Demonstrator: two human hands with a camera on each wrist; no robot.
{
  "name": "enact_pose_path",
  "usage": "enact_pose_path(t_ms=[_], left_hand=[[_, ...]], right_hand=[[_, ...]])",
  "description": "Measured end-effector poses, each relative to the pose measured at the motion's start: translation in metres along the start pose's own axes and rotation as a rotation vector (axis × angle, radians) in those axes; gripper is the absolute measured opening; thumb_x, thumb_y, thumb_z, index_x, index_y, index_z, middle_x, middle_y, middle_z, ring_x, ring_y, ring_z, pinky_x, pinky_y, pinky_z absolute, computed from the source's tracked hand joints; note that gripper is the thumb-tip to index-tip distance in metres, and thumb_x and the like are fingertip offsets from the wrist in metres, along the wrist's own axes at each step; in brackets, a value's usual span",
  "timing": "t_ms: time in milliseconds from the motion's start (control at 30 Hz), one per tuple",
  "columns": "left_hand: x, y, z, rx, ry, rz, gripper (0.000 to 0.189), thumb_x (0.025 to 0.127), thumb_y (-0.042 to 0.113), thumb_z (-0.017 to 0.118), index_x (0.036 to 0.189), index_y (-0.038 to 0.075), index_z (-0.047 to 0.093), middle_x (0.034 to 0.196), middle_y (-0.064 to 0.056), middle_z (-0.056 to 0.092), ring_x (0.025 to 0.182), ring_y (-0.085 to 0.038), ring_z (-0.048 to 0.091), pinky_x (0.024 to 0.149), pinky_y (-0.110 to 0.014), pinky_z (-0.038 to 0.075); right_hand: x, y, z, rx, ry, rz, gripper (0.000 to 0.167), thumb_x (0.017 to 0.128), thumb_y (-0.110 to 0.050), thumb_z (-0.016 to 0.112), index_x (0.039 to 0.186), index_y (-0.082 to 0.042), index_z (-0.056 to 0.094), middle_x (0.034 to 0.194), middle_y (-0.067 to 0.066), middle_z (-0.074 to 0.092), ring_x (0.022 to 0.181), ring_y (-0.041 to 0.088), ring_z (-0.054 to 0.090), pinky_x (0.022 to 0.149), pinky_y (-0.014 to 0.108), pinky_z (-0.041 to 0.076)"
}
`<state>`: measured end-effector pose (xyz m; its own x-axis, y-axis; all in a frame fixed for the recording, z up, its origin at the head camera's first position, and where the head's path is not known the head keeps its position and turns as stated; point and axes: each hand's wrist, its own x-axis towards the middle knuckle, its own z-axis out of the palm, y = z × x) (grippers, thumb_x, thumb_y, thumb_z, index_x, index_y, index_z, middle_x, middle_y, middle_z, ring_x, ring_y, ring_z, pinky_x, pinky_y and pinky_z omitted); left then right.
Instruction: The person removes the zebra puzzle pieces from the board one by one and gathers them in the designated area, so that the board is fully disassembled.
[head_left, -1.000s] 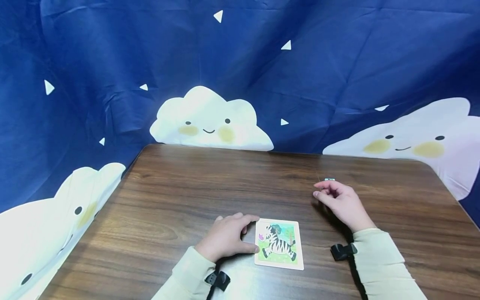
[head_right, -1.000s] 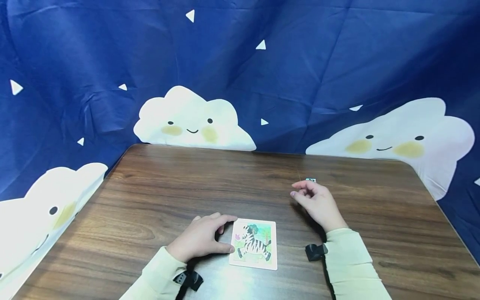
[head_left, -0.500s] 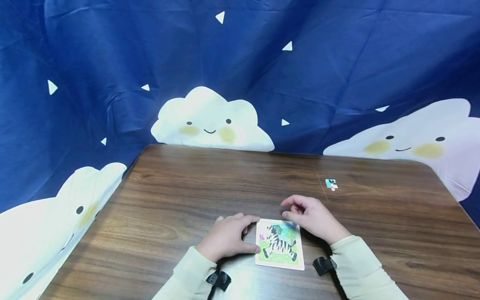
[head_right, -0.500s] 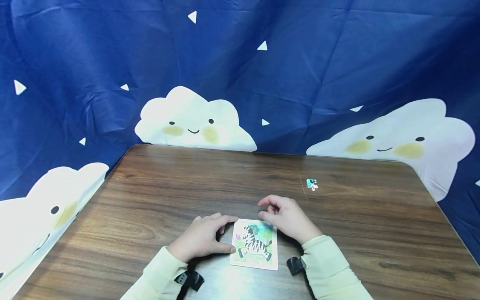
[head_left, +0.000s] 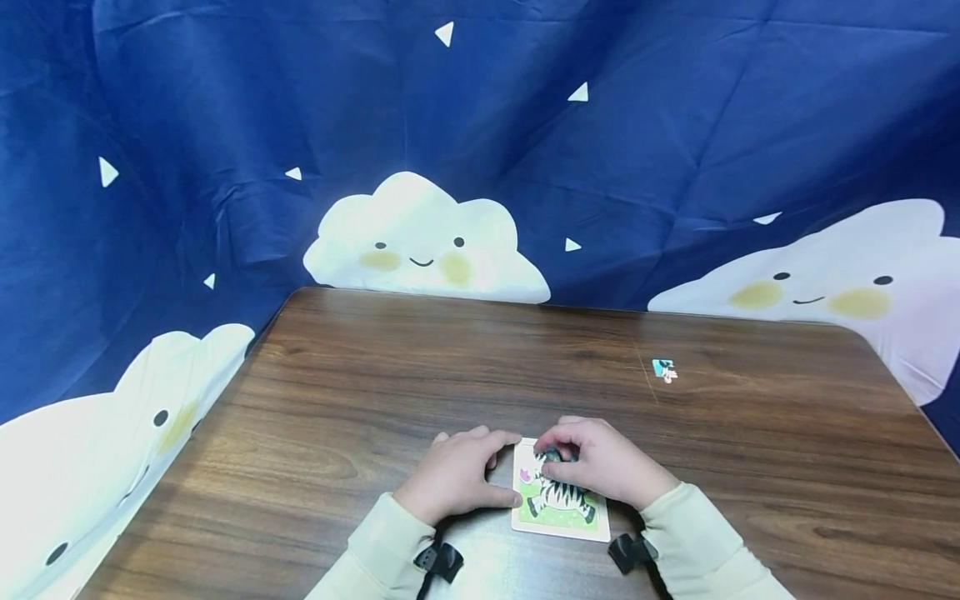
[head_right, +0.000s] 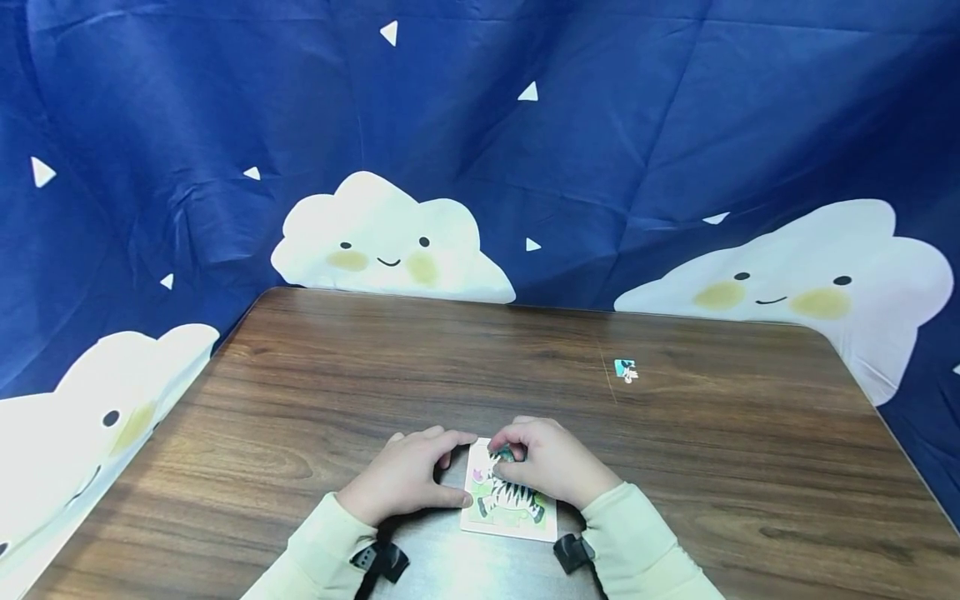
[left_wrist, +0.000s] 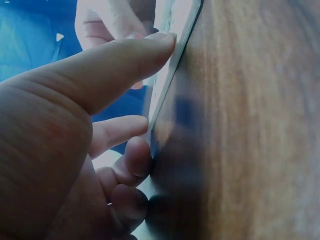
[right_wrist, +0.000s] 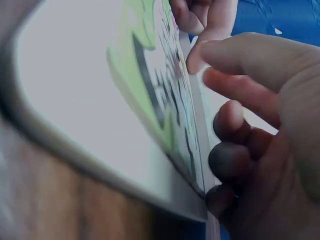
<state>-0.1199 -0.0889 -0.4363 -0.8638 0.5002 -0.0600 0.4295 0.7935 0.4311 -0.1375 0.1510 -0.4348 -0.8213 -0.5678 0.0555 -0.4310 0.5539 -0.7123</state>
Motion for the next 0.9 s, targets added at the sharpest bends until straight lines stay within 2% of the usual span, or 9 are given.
enact_pose_path(t_ms=[300,433,667,900], left_hand=[[0.0009,0.0011,0.0000,0.005,0.007,0.001,0.073,0.071,0.056,0.082,0.135,0.028,0.061,0.082,0.015,0.049,0.072,-0.003,0.047,0.069,-0.030,0.032],[0.0009,0.0007,-0.0003,-0.002,0.007,-0.002,0.073,0.071,0.055,0.083,0.135,0.028,0.061,0.082,0.014,0.050,0.072,-0.003,0.047,0.070,-0.030,0.032],[0.0003,-0.0003,0.0003,0.001,0.007,0.001,0.073,0.071,0.056,0.083,0.135,0.028,0.061,0.082,0.015,0.049,0.071,-0.003,0.047,0.069,-0.030,0.032],[0.0015,0.0005,0.0001,0.000,0.005,0.001,0.073,0.072,0.056,0.083,0.135,0.028,0.061,0.082,0.014,0.049,0.071,-0.003,0.047,0.068,-0.030,0.032]], right_hand=[[0.0003,-0.0016,0.0011,-0.096,-0.041,-0.014,0.017,0.086,-0.012,0.076,0.103,-0.012,0.074,0.073,-0.010,0.046,0.066,0.001,0.043,0.063,0.023,0.039],[0.0010,-0.0021,0.0030,-0.107,-0.032,-0.002,0.016,0.085,-0.012,0.077,0.100,-0.016,0.072,0.074,-0.009,0.048,0.069,0.003,0.045,0.064,0.024,0.039],[-0.0004,-0.0033,0.0033,-0.151,0.013,0.001,0.018,0.084,-0.016,0.081,0.097,-0.025,0.072,0.092,-0.010,0.048,0.079,0.008,0.049,0.070,0.025,0.042],[-0.0003,-0.0051,0.0027,-0.154,0.006,-0.011,0.019,0.084,-0.015,0.080,0.100,-0.023,0.072,0.090,-0.011,0.052,0.077,0.006,0.050,0.070,0.025,0.043]])
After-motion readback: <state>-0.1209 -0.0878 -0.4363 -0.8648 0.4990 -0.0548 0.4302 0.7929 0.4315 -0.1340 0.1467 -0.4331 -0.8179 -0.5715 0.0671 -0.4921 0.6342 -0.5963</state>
